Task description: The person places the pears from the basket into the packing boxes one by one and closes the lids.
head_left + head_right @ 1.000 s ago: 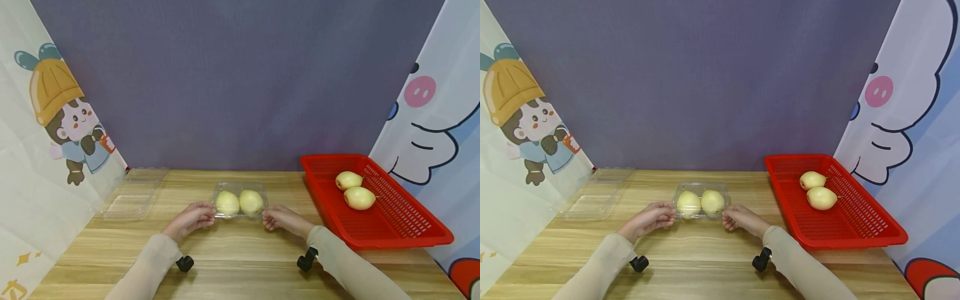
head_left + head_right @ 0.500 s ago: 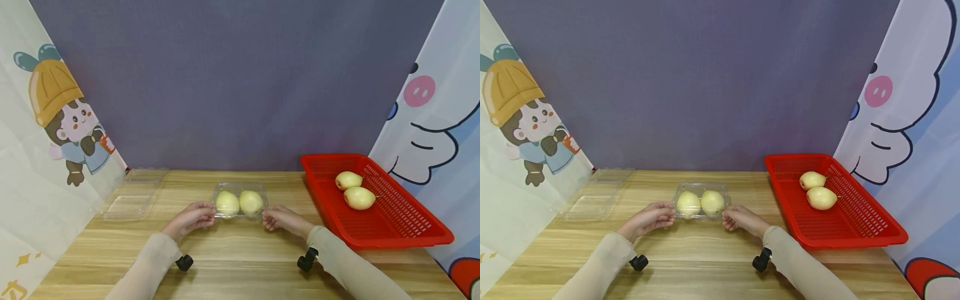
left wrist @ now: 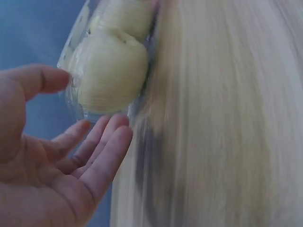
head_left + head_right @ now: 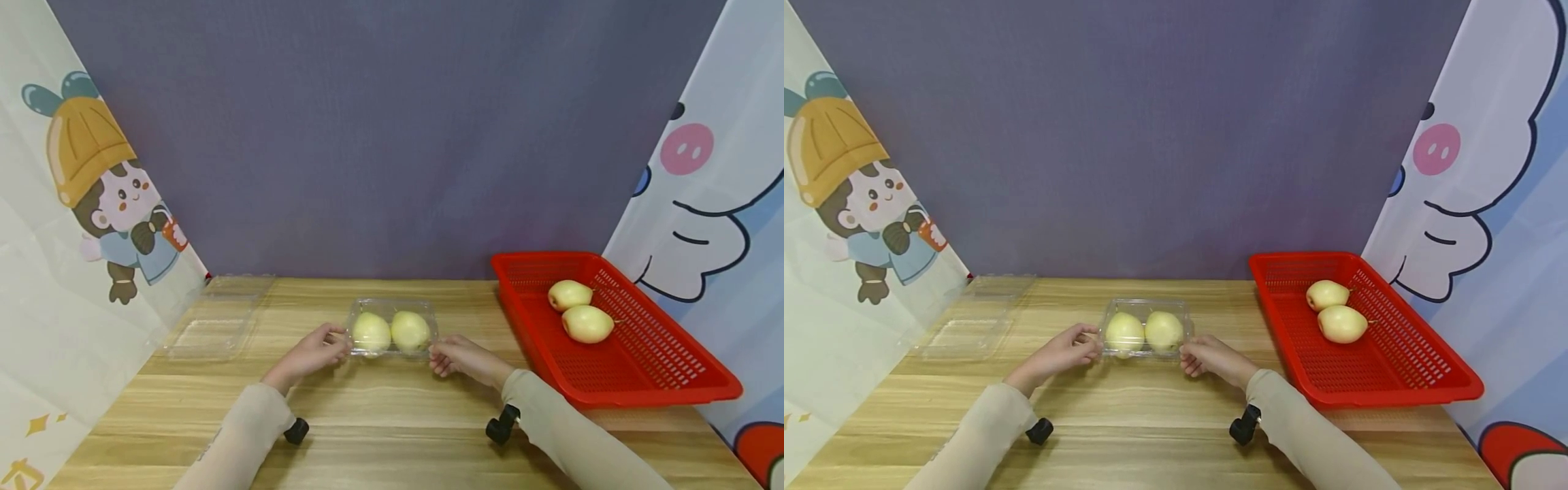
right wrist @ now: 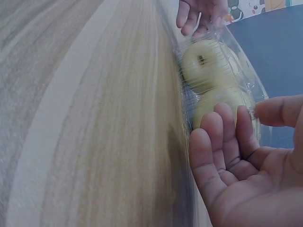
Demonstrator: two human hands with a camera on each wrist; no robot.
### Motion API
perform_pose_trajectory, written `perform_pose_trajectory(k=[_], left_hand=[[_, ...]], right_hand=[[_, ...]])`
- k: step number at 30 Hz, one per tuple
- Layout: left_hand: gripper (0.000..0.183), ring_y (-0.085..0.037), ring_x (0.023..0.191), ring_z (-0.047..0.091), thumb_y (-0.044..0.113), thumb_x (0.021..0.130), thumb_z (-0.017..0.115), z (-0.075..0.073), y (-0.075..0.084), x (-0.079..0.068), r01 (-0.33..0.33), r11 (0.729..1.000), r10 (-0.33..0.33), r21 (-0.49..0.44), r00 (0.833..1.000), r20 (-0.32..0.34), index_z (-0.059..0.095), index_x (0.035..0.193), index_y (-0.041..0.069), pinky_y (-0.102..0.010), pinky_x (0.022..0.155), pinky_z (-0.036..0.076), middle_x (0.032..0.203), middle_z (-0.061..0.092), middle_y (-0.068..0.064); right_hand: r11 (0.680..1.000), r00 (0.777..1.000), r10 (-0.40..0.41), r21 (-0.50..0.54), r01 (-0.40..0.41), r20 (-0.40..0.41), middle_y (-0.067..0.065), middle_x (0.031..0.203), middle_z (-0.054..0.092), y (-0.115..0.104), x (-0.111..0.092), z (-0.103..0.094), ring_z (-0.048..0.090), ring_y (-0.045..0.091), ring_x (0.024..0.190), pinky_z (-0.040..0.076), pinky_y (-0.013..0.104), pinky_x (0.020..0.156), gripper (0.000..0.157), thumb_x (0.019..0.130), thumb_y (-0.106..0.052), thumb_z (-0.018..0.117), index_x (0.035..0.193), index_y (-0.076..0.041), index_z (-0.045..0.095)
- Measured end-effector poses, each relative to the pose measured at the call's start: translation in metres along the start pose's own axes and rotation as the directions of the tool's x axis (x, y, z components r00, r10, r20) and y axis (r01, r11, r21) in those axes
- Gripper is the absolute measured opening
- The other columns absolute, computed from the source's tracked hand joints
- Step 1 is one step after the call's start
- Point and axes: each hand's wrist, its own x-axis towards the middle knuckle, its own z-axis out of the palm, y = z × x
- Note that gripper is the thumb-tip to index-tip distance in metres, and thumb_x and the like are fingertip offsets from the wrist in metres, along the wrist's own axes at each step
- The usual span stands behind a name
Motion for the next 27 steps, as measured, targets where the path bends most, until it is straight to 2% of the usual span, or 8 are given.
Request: perform_pose_trajectory(k=[3,6,12,18,27], left_hand=[[0.063,-0.036,0.114,0.060,0.028,0.096,0.068,0.000,0.000,0.001,-0.056,0.991,0.063,0.119,0.997,-0.051,0.043,0.145,-0.003,-0.050,0.097,0.052,0.128,0.057,-0.021],[0.071,-0.042,0.127,0.049,0.030,0.093,0.071,0.000,0.003,0.003,-0.102,0.974,0.120,0.203,0.990,-0.076,0.039,0.149,0.000,-0.056,0.106,0.044,0.141,0.049,-0.023],[0.083,-0.041,0.139,0.036,0.038,0.087,0.077,0.004,0.012,0.001,-0.135,0.926,0.179,0.353,0.979,-0.094,0.036,0.153,0.007,-0.064,0.111,0.032,0.152,0.038,-0.018],[0.089,-0.040,0.141,0.033,0.037,0.085,0.079,0.010,0.018,0.003,-0.201,0.893,0.247,0.403,0.967,-0.065,0.034,0.154,0.005,-0.064,0.112,0.030,0.156,0.032,-0.018],[0.086,-0.042,0.135,0.042,0.034,0.085,0.080,0.020,0.028,0.011,-0.258,0.851,0.302,0.457,0.953,-0.026,0.038,0.152,0.000,-0.061,0.109,0.037,0.153,0.034,-0.023]], right_hand=[[1.000,1.000,-0.002,0.002,0.002,-0.001,0.006,0.085,0.060,0.000,0.000,0.001,0.058,0.016,0.076,0.054,0.026,0.072,0.021,0.098,-0.015,0.052,0.095,0.004,0.059],[1.000,1.000,-0.002,-0.001,0.002,0.002,0.006,0.085,0.060,-0.001,-0.001,0.001,0.058,0.015,0.076,0.054,0.026,0.072,0.021,0.098,-0.015,0.052,0.095,0.004,0.059],[1.000,1.000,0.002,-0.003,-0.002,0.000,0.006,0.086,0.060,-0.001,-0.001,0.001,0.058,0.016,0.077,0.055,0.026,0.072,0.022,0.098,-0.015,0.052,0.097,0.006,0.059],[1.000,1.000,0.003,-0.009,-0.003,-0.004,0.007,0.086,0.060,0.000,-0.001,0.000,0.058,0.016,0.077,0.054,0.027,0.072,0.023,0.098,-0.016,0.052,0.097,0.006,0.059],[0.999,0.999,0.019,-0.029,-0.020,-0.027,0.007,0.087,0.060,-0.003,-0.001,0.002,0.058,0.016,0.077,0.055,0.027,0.072,0.027,0.099,-0.016,0.051,0.101,0.010,0.059]])
